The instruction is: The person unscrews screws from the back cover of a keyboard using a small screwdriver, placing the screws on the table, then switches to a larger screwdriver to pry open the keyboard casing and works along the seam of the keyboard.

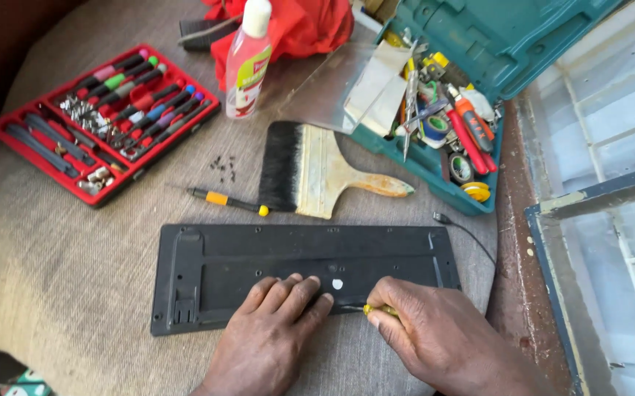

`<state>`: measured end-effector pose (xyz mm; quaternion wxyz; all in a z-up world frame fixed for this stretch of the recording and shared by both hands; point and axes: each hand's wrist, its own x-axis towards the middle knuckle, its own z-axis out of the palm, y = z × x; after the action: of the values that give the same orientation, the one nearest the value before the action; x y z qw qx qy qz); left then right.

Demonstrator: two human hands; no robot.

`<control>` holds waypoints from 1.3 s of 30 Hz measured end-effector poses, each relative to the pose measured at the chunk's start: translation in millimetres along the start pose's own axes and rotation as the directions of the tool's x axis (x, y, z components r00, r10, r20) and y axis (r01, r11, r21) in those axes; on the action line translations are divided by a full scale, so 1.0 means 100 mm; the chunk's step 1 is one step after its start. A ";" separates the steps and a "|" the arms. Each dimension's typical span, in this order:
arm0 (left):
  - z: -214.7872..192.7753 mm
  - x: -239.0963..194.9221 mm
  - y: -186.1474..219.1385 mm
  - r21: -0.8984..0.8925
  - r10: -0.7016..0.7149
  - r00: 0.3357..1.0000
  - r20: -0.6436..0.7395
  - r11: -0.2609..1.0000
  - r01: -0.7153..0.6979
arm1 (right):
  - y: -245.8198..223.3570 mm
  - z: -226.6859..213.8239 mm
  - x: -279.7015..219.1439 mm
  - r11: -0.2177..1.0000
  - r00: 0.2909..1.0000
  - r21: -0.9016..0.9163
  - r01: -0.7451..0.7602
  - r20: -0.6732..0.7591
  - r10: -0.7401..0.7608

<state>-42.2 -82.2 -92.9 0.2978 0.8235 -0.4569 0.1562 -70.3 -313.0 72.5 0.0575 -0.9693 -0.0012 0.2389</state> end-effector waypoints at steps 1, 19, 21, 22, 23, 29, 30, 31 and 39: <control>0.06 -0.03 -0.01 0.001 -0.007 1.000 0.028 1.000 0.007 | 0.04 -0.04 0.00 0.993 0.997 0.091 0.077 -0.017 -0.076; 0.33 0.05 -0.06 0.119 -0.053 0.950 -0.307 0.988 0.094 | 1.09 0.07 1.13 0.949 0.946 0.301 0.096 -0.325 0.007; 0.37 0.06 -0.07 0.120 -0.056 0.944 -0.324 0.988 0.099 | 1.13 0.06 1.18 0.949 0.934 0.295 0.112 -0.357 0.001; 0.38 0.08 -0.07 0.140 -0.042 0.928 -0.369 0.985 0.100 | 1.16 0.06 1.22 0.955 0.921 0.252 0.156 -0.387 -0.048; 0.39 0.10 -0.08 0.160 -0.027 0.910 -0.414 0.982 0.102 | 1.18 0.05 1.24 0.958 0.906 0.208 0.198 -0.413 -0.097; 0.32 0.04 -0.08 0.118 -0.053 0.955 -0.291 0.989 0.091 | 1.08 -0.55 1.47 0.778 0.791 0.621 -0.098 -0.426 0.440; 0.30 0.02 -0.03 0.113 -0.059 0.957 -0.285 0.989 0.094 | 1.02 -0.59 1.50 0.776 0.794 0.623 -0.105 -0.418 0.443; 0.30 0.05 -0.02 0.106 -0.074 0.951 -0.301 0.988 0.110 | 0.96 -0.68 1.55 0.757 0.804 0.637 -0.146 -0.370 0.466; 0.29 -0.01 -0.10 0.139 -0.022 0.958 -0.288 0.988 0.065 | 1.36 -0.51 2.10 0.658 0.888 0.750 -0.066 -0.257 0.382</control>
<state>-35.1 -96.1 -119.6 0.3024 0.8219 -0.3783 0.2998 135.5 -447.3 4.5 0.4031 -0.8862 0.2268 0.0255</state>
